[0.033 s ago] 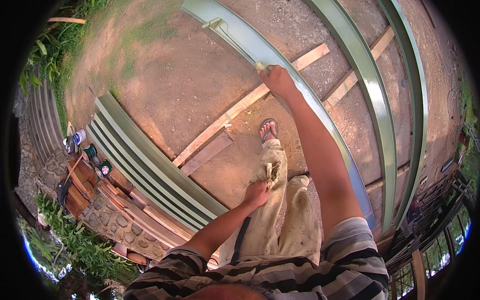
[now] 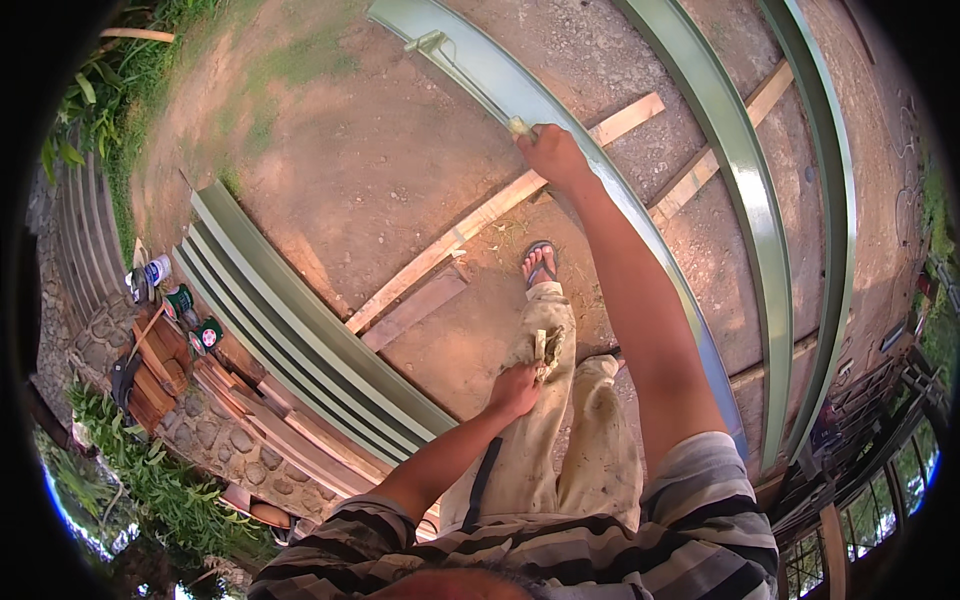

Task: The person paints long metal beams with a roller, moving along the length of the beams and dipping the roller into a paint bucket on the ground.

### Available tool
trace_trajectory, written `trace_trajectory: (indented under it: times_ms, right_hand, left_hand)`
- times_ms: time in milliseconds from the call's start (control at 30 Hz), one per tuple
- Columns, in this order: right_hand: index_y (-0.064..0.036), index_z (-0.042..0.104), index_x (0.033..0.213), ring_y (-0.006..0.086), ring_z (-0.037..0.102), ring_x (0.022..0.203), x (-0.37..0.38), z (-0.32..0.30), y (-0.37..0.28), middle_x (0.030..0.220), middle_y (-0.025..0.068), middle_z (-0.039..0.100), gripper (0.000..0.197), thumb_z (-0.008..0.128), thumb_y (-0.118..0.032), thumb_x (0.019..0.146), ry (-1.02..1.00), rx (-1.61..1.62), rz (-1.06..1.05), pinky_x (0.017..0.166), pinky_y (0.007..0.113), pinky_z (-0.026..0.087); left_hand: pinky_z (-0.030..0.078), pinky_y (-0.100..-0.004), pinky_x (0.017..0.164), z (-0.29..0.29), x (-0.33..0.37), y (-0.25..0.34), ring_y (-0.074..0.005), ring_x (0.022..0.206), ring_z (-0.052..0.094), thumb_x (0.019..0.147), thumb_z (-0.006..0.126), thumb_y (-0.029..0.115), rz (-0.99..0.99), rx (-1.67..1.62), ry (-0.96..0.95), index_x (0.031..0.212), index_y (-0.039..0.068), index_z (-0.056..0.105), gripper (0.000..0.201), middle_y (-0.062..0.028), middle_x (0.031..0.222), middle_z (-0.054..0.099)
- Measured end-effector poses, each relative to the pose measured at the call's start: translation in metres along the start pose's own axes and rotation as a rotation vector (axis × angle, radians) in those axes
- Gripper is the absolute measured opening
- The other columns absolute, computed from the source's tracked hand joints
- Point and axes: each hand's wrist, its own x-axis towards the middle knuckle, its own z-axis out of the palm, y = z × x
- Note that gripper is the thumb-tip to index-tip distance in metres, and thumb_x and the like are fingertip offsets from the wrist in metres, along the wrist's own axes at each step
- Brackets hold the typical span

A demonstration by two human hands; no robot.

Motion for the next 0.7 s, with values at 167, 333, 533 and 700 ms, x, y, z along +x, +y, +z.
trace_trajectory:
  times_ms: [167,333,533,700]
  right_hand:
    - [0.0034,0.073,0.104,0.0470,0.072,0.096,0.087,0.016,-0.058,0.095,0.0308,0.073,0.052,0.067,-0.047,0.095,-0.077,0.085,0.094,0.086,0.051,0.057]
    - [-0.0010,0.075,0.109,0.0432,0.069,0.110,0.118,0.032,-0.097,0.111,0.0270,0.073,0.051,0.063,-0.049,0.098,0.058,-0.069,-0.046,0.094,0.051,0.054]
    - [0.0013,0.074,0.109,0.0391,0.074,0.096,0.138,0.046,-0.067,0.099,0.0257,0.075,0.054,0.064,-0.051,0.098,-0.012,0.181,0.066,0.086,0.048,0.056]
    - [0.0033,0.073,0.110,0.0318,0.073,0.071,0.138,0.047,-0.061,0.086,0.0232,0.074,0.055,0.065,-0.050,0.099,-0.103,0.308,0.140,0.076,0.043,0.058]
  left_hand:
    - [0.054,-0.0489,0.094,-0.003,0.001,-0.011,-0.0370,0.106,0.068,0.090,0.064,0.018,-0.013,-0.063,0.064,0.126,0.006,0.062,0.038,-0.0203,0.106,0.072]
    - [0.057,-0.0506,0.089,-0.005,0.002,-0.016,-0.0410,0.097,0.070,0.088,0.065,0.017,-0.035,-0.087,0.082,0.131,0.009,0.063,0.044,-0.0226,0.106,0.071]
    - [0.056,-0.0501,0.092,-0.015,0.006,-0.012,-0.0411,0.099,0.070,0.089,0.064,0.020,-0.068,-0.065,0.034,0.136,0.009,0.061,0.048,-0.0227,0.107,0.071]
    - [0.057,-0.0497,0.091,-0.018,0.011,-0.012,-0.0404,0.101,0.070,0.090,0.063,0.020,-0.046,-0.046,0.019,0.138,0.009,0.060,0.049,-0.0227,0.110,0.070]
